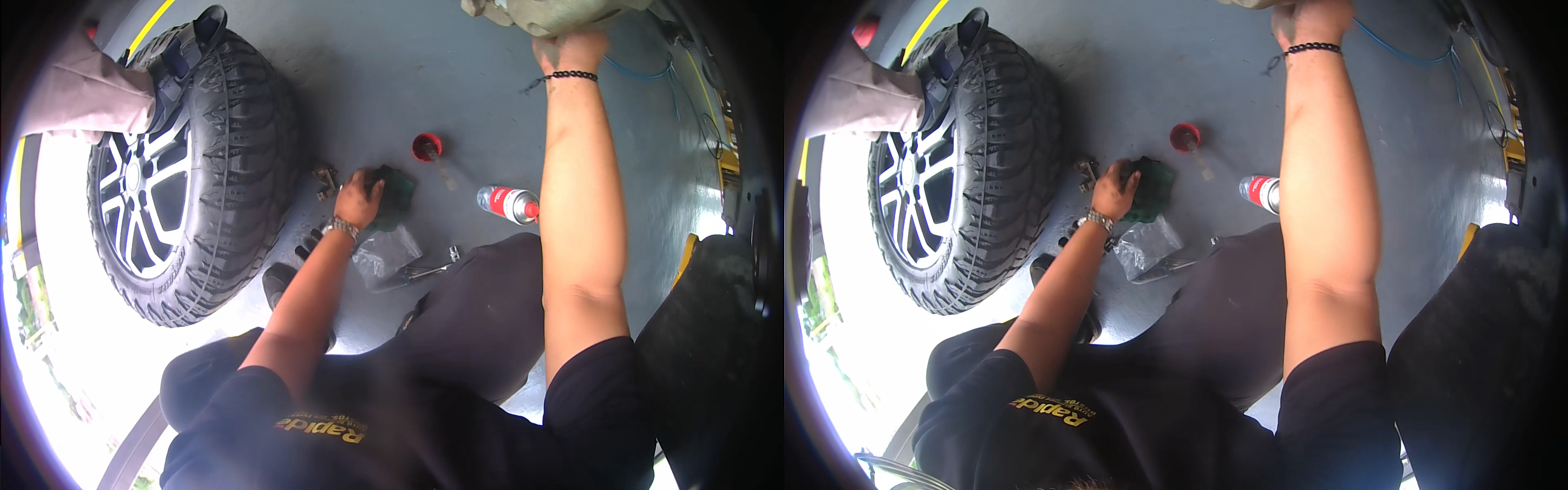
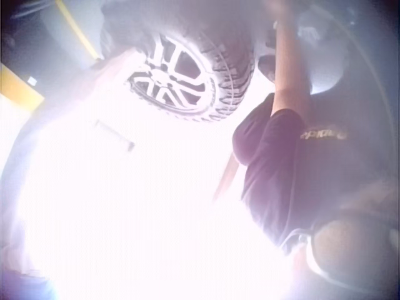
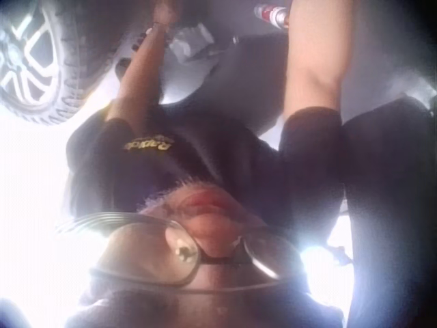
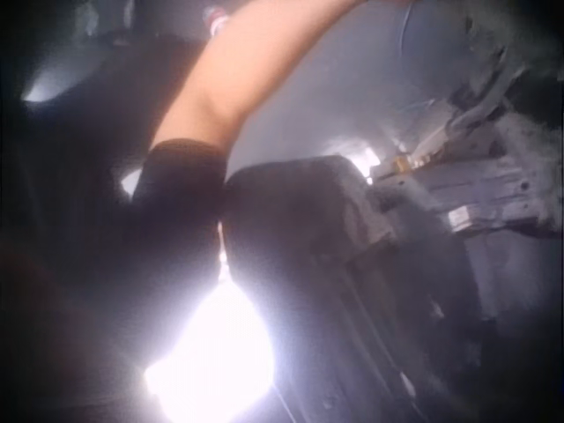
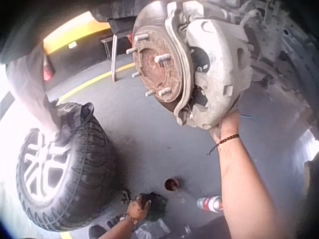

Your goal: The person removes a brake caliper from a vehicle's wheel hub, cleans the rotor and caliper with a spray and cloth, and uses a wrench to tighten bolts. The person then walks to a tool cart to retrieve additional parts before returning to the wheel assembly.

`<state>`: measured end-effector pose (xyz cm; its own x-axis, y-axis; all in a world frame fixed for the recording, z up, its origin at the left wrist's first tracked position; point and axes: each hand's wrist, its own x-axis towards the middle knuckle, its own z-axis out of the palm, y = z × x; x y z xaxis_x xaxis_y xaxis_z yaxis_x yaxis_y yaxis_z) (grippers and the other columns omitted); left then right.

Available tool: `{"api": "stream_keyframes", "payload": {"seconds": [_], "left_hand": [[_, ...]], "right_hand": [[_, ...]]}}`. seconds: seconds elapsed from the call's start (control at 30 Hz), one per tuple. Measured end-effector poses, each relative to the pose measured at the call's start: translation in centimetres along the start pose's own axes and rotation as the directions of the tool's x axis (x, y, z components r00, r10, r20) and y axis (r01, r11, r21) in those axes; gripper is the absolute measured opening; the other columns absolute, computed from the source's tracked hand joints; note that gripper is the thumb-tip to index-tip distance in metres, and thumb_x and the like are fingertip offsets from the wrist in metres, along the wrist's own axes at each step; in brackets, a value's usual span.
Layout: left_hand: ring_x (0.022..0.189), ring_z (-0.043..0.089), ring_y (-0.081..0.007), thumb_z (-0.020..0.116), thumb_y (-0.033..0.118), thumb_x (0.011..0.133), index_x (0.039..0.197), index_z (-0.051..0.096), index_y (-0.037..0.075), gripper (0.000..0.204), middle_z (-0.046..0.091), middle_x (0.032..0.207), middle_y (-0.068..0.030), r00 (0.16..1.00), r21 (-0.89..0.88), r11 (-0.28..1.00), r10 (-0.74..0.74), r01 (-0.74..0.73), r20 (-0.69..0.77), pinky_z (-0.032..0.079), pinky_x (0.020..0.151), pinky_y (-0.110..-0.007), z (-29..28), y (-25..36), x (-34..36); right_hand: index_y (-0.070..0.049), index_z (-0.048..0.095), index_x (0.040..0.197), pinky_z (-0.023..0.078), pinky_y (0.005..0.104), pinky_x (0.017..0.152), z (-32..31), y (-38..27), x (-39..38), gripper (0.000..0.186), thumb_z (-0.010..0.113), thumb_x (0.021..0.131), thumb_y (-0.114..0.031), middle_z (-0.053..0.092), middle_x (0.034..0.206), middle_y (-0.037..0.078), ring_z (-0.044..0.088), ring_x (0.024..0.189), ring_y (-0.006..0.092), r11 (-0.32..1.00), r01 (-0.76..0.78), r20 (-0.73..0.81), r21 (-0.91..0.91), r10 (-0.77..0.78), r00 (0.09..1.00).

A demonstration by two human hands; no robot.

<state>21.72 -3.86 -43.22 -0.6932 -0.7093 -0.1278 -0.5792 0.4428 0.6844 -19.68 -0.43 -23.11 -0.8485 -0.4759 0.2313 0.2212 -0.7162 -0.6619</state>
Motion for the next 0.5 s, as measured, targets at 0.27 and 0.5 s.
{"api": "stream_keyframes", "payload": {"seconds": [0.27,0.5], "left_hand": [[0.109,0.063,-0.0395,0.065,0.023,0.092,0.121,0.062,0.005,0.034,0.066,0.117,-0.0203,0.998,0.138,0.989,0.065,-0.062,-0.018,0.052,0.094,-0.046,1.1,-1.2,-2.8],[0.103,0.065,-0.0387,0.07,0.014,0.09,0.116,0.064,0.003,0.029,0.066,0.112,-0.0198,0.906,0.008,0.953,0.29,-0.302,-0.308,0.053,0.09,-0.046,0.2,4.8,3.4]], "right_hand": [[-0.005,0.051,0.136,0.051,0.0424,0.098,3.2,-1.9,-2.2,0.039,0.057,0.102,-0.025,0.06,0.129,0.012,0.059,0.118,0.0263,0.99,0.054,0.073,-0.129,-0.044,0.996],[-0.007,0.058,0.117,0.044,0.0321,0.061,1.1,-2.4,-0.8,0.022,0.053,0.1,-0.021,0.062,0.1,0.004,0.057,0.082,0.0132,0.848,-0.11,-0.155,-0.519,0.034,0.987]]}}
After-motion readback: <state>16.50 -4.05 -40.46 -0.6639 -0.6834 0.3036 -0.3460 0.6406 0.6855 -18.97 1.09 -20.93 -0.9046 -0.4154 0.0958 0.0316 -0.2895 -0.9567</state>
